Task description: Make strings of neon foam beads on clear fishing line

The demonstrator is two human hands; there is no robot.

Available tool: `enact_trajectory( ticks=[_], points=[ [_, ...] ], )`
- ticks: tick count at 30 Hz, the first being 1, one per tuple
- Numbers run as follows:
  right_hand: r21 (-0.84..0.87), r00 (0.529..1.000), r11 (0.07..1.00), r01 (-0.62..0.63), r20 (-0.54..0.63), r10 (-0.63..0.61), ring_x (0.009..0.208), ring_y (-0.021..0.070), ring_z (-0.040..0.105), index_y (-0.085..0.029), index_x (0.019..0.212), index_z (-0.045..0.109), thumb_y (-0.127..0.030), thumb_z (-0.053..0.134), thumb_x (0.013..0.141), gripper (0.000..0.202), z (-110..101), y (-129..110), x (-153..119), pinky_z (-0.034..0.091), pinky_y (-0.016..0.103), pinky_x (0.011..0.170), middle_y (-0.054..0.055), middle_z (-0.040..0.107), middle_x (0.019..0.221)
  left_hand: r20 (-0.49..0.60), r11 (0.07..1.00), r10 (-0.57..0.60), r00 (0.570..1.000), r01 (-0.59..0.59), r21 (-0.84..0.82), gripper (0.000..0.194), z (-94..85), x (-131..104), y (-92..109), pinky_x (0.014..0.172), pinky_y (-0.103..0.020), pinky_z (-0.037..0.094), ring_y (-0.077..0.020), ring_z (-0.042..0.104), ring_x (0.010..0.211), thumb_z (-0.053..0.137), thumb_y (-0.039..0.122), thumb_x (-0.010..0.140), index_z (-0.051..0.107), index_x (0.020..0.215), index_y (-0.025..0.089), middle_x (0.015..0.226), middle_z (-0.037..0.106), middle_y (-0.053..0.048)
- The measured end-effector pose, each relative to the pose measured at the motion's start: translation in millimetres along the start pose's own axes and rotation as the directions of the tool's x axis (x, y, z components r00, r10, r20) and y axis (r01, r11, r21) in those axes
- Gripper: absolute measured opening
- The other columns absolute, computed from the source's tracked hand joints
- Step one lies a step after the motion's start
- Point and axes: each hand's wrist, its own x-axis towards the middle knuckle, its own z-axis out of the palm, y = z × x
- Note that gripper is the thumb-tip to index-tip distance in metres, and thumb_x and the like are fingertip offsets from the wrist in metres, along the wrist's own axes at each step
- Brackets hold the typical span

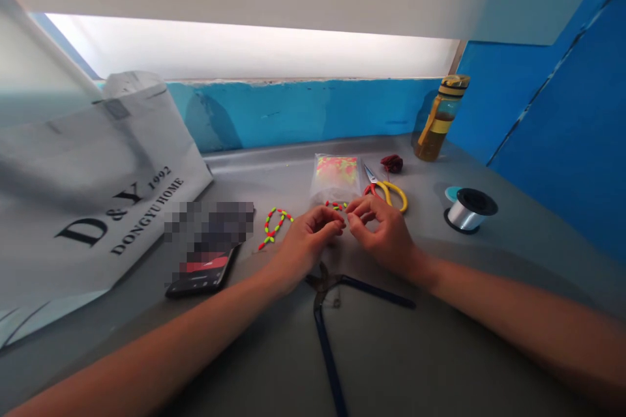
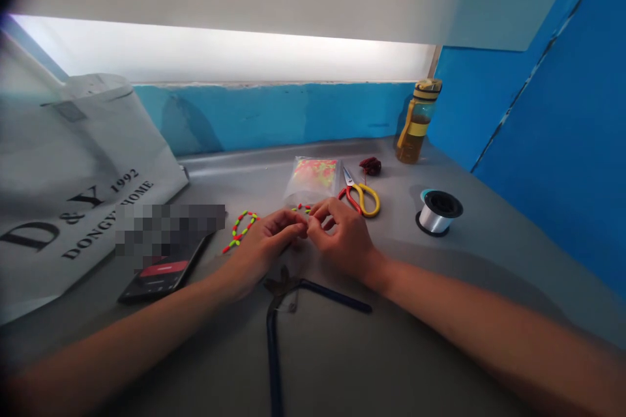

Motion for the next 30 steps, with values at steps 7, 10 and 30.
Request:
enact_trajectory(
  ticks=[7,10,30],
  points=[
    [-0.001,1.000,1.000,-0.002,-0.010,0.002,0.086,0.0198,0.067,-0.024,0.072,0.054,-0.021,0.061,0.082,0.012,1.0,-1.7,-1.3,0.055,0.034,0.075,0.005,0.071,0.088,-0.003,0.999,-0.028,1.000,0.028,-0.045,0.021,0.5,-0.7,-0.8,0.057,-0.025,0.045,-0.0152,0.059,0.063,0.068,0.039,0.075,0.066,0.082,0.019,0.071,0.065,-0.001],
    [0.003,0.999,0.999,0.032,-0.005,-0.032,0.089,0.0201,0.067,-0.023,0.072,0.055,-0.019,0.062,0.081,0.012,1.0,-0.5,-1.6,0.055,0.033,0.076,0.005,0.071,0.088,0.027,0.999,-0.024,0.999,0.025,-0.047,0.026,-1.0,-0.5,-2.4,0.057,-0.025,0.044,-0.0148,0.058,0.061,0.068,0.044,0.077,0.067,0.083,0.019,0.068,0.063,0.000],
    [0.052,0.998,0.997,0.051,0.044,-0.054,0.090,0.0191,0.069,-0.023,0.072,0.054,-0.020,0.062,0.084,0.015,2.4,0.2,-1.8,0.054,0.036,0.084,0.005,0.072,0.091,0.055,0.998,-0.025,0.998,0.028,-0.060,0.023,-2.7,-0.9,-5.6,0.058,-0.024,0.045,-0.0150,0.059,0.065,0.068,0.042,0.080,0.068,0.086,0.021,0.071,0.065,0.001]
  ],
)
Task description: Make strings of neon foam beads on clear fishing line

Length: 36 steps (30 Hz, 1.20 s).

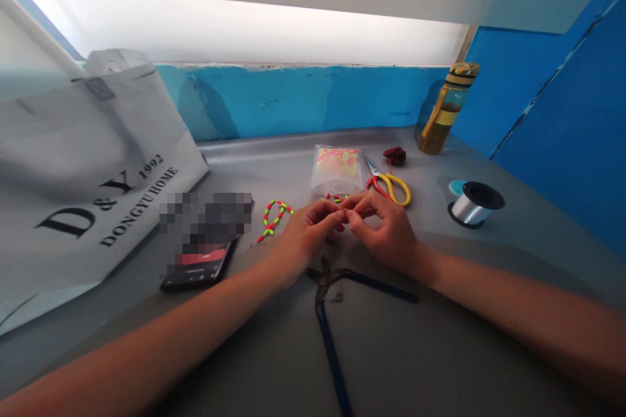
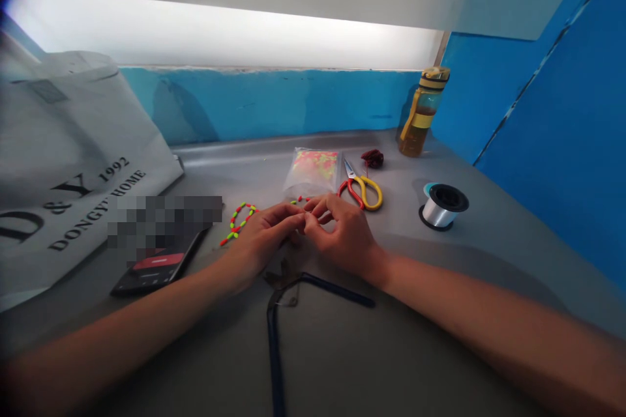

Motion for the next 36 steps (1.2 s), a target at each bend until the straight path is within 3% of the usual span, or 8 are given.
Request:
enact_trajectory(
  ticks=[11,27,36],
  points=[
    [-0.009,0.999,0.999,0.039,0.009,-0.039,0.092,0.0199,0.070,-0.023,0.074,0.054,-0.018,0.063,0.083,0.013,-1.7,2.1,-0.8,0.055,0.035,0.083,0.006,0.073,0.094,-0.003,1.000,0.019,1.000,-0.019,0.025,0.022,-0.7,-0.5,1.2,0.058,-0.025,0.043,-0.0143,0.057,0.063,0.066,0.041,0.081,0.067,0.084,0.019,0.070,0.064,0.000],
    [-0.014,0.997,0.998,0.062,-0.042,-0.063,0.082,0.0178,0.071,-0.021,0.071,0.055,-0.015,0.061,0.082,0.013,0.3,1.7,0.8,0.055,0.027,0.061,0.005,0.074,0.088,0.053,0.999,0.022,0.998,-0.020,-0.035,0.024,-3.2,0.4,-5.1,0.061,-0.024,0.042,-0.0131,0.056,0.067,0.066,0.042,0.085,0.068,0.090,0.019,0.075,0.062,0.000],
    [-0.022,0.998,0.998,0.052,-0.034,-0.052,0.085,0.0182,0.070,-0.021,0.072,0.056,-0.015,0.062,0.082,0.013,0.1,2.3,0.9,0.053,0.025,0.059,0.005,0.074,0.090,0.045,1.000,0.015,0.999,-0.014,-0.015,0.025,-1.7,1.1,-1.2,0.060,-0.025,0.041,-0.0145,0.056,0.066,0.066,0.043,0.083,0.067,0.087,0.018,0.073,0.063,-0.001]
  ],
)
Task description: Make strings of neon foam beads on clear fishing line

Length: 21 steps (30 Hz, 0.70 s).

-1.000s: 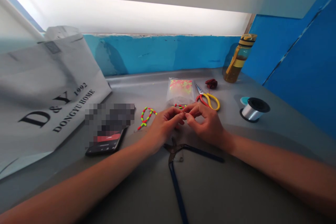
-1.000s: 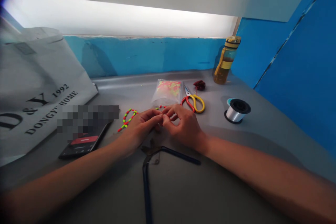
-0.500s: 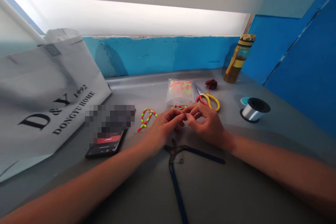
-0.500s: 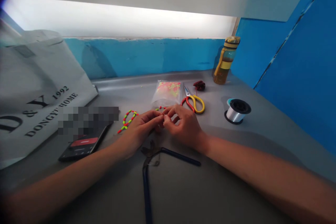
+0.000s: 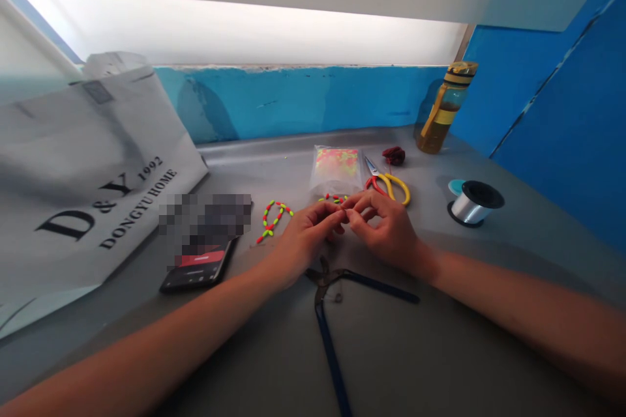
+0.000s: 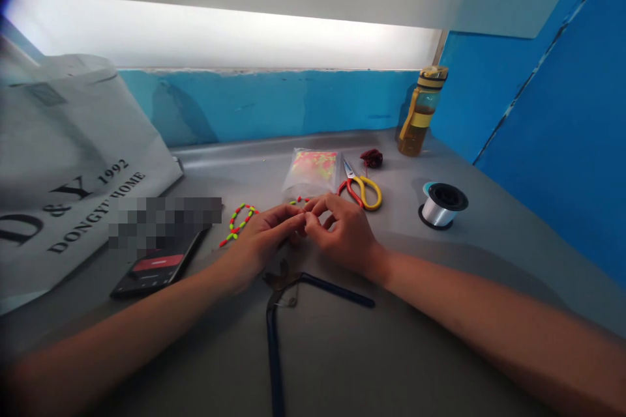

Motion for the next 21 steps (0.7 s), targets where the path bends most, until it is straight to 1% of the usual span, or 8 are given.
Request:
enact_trajectory(
  ticks=[5,9,15,21],
  points=[
    [0.017,1.000,1.000,0.015,-0.006,-0.015,0.083,0.0182,0.070,-0.021,0.072,0.056,-0.015,0.062,0.082,0.013,0.2,0.8,0.2,0.056,0.029,0.065,0.005,0.074,0.087,-0.016,1.000,-0.008,1.000,0.008,-0.003,0.024,1.5,-2.3,2.0,0.060,-0.025,0.040,-0.0136,0.056,0.065,0.068,0.043,0.082,0.067,0.086,0.019,0.072,0.062,0.001],
    [0.014,1.000,1.000,0.010,-0.007,-0.010,0.082,0.0175,0.070,-0.021,0.072,0.056,-0.016,0.062,0.081,0.013,0.3,0.9,0.4,0.056,0.028,0.064,0.004,0.074,0.088,-0.019,1.000,-0.020,1.000,0.019,-0.017,0.024,2.2,-2.8,3.2,0.058,-0.025,0.041,-0.0139,0.055,0.064,0.068,0.042,0.082,0.067,0.086,0.019,0.072,0.062,0.000],
    [0.003,1.000,1.000,0.012,-0.011,-0.012,0.082,0.0172,0.070,-0.021,0.072,0.056,-0.016,0.061,0.081,0.013,0.2,0.7,0.3,0.054,0.025,0.058,0.004,0.074,0.087,-0.003,0.999,-0.022,1.000,0.022,-0.025,0.024,0.7,-1.9,2.2,0.060,-0.025,0.042,-0.0142,0.056,0.066,0.069,0.043,0.082,0.067,0.086,0.019,0.073,0.062,0.000],
    [0.012,1.000,1.000,0.010,-0.005,-0.010,0.082,0.0176,0.070,-0.021,0.071,0.055,-0.016,0.061,0.081,0.013,0.0,0.8,0.4,0.056,0.028,0.065,0.004,0.074,0.087,-0.012,0.999,-0.004,1.000,0.003,-0.046,0.020,1.7,-1.7,2.5,0.059,-0.024,0.041,-0.0131,0.054,0.065,0.068,0.039,0.083,0.067,0.086,0.019,0.073,0.062,0.000]
  ],
)
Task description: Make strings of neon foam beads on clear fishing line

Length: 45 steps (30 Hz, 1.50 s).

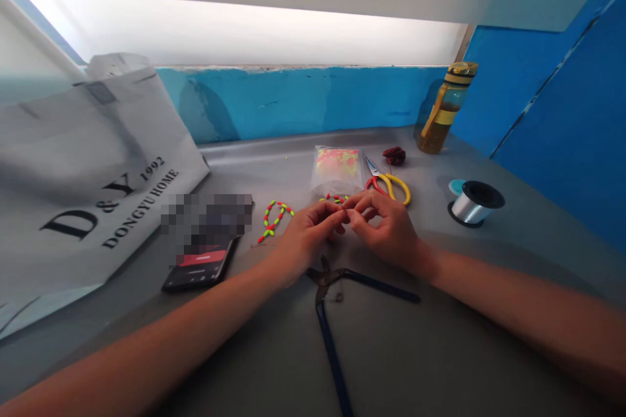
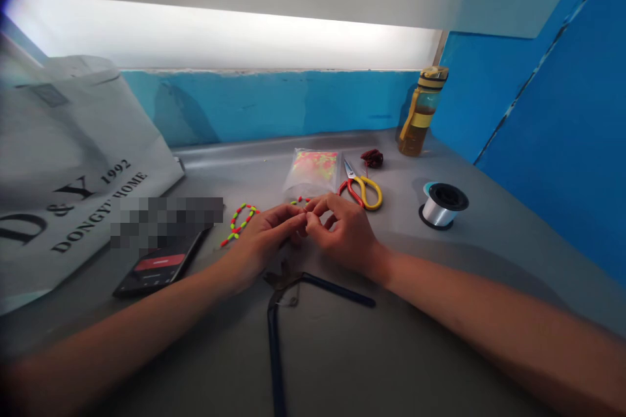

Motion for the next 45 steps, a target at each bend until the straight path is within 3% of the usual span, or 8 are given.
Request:
enact_trajectory(
  ticks=[38,45],
  points=[
    [-0.003,1.000,1.000,-0.012,0.013,0.012,0.082,0.0178,0.070,-0.022,0.070,0.055,-0.015,0.062,0.081,0.014,-0.2,-0.6,0.6,0.056,0.028,0.064,0.005,0.073,0.086,-0.009,0.999,-0.020,1.000,0.020,0.044,0.025,1.9,-0.9,3.9,0.058,-0.025,0.040,-0.0148,0.055,0.064,0.067,0.044,0.080,0.067,0.084,0.019,0.070,0.061,-0.001],
    [0.007,1.000,1.000,-0.019,0.017,0.019,0.079,0.0168,0.070,-0.021,0.071,0.055,-0.016,0.062,0.081,0.013,-0.7,-1.6,0.3,0.051,0.024,0.055,0.005,0.073,0.087,0.011,0.999,-0.007,1.000,0.006,0.048,0.026,-1.0,-1.2,-0.3,0.058,-0.025,0.041,-0.0150,0.056,0.067,0.067,0.045,0.083,0.068,0.088,0.019,0.072,0.061,-0.001]
  ],
)
